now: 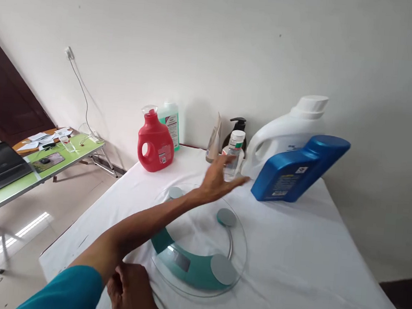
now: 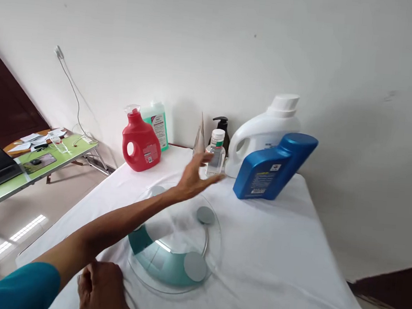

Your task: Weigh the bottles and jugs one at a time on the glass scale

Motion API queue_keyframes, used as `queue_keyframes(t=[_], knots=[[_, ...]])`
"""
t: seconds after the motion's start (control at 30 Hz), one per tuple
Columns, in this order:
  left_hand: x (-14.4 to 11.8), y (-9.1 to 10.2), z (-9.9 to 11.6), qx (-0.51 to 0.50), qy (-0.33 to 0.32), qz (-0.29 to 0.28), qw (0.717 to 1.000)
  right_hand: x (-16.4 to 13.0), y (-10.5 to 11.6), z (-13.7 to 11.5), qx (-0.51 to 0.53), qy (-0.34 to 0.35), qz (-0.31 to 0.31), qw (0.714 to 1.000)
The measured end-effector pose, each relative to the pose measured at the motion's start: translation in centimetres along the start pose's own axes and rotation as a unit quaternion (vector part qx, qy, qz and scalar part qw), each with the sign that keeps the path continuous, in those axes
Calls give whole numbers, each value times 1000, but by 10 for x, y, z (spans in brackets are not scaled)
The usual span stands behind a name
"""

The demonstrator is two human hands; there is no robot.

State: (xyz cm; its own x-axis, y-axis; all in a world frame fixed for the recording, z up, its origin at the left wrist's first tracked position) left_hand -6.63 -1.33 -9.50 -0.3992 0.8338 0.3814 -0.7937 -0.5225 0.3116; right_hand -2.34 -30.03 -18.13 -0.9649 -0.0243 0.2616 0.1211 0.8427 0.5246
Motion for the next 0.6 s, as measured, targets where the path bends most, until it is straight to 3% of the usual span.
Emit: queue_keyframes(t=[0.07, 0.17, 0.23, 0.27, 0.3, 0.37, 0.43, 0.5, 0.6], knots=[[-5, 63, -1, 38, -48, 117, 991, -3, -2, 8, 4, -30, 30, 999], [-1, 162, -12, 97, -41, 339, 935, -2, -4, 13, 25, -30, 64, 997], [5, 217, -29, 99, 53, 447, 887, -2, -6, 13, 43, -30, 81, 995], [8, 237, -40, 90, 111, 470, 871, -2, -6, 13, 52, -32, 84, 995], [13, 252, -51, 79, 158, 458, 871, -2, -6, 13, 62, -35, 87, 994], [21, 267, -71, 46, 217, 356, 908, -4, -5, 12, 82, -47, 93, 991], [26, 266, -84, 0, 225, 273, 935, -5, -4, 12, 99, -66, 96, 988], [27, 259, -87, -51, 205, 260, 942, -6, -3, 13, 111, -85, 92, 986], [25, 244, -80, -110, 190, 286, 933, -6, -4, 16, 117, -114, 78, 983]])
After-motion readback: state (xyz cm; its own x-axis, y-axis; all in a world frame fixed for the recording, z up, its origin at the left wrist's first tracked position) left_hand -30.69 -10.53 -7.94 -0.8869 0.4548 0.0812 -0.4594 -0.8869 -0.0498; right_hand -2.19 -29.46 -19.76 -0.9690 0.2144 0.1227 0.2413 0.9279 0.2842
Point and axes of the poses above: each hand's wrist, its own x-axis towards the middle knuckle, its own y-axis out of the back of the hand, z = x × y, the point moved 2 cm from there along x, towards the middle knuckle, and after that the axes turned 15 degrees about y, right-handed, at the moved point
